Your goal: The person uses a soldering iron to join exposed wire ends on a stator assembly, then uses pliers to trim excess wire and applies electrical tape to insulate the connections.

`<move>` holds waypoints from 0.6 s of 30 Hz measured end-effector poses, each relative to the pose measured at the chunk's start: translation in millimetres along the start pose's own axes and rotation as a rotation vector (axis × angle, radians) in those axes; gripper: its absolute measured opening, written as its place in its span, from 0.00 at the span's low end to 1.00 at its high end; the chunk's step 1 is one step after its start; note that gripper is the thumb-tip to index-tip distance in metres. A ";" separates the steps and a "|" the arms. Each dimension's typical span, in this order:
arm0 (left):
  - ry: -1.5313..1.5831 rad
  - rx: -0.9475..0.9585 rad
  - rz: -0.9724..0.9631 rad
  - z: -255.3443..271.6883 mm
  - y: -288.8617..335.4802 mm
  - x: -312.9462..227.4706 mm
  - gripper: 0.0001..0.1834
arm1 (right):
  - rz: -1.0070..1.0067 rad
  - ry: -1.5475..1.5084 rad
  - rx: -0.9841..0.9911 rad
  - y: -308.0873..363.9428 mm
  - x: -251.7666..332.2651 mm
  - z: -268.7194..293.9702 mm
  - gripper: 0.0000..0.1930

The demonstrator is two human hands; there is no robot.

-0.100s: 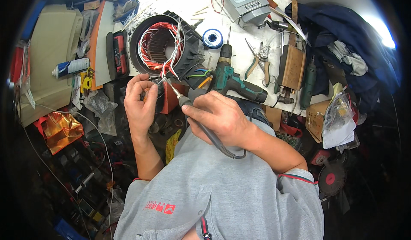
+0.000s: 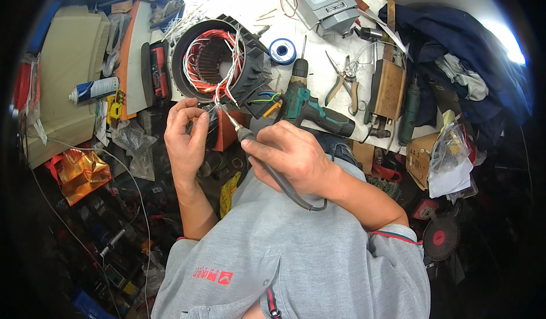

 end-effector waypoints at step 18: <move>0.024 0.014 0.026 1.6 1.0 7.6 0.06 | -0.001 -0.006 -0.006 0.3 -1.2 0.3 0.22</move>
Point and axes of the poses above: each hand's wrist, its own y-axis away from the middle knuckle, its own z-axis out of the back of the hand, x = y × z, the point moved 1 cm from there along -y, towards the middle knuckle, and after that the axes turned 10 degrees about -x, right-handed, at the moved point
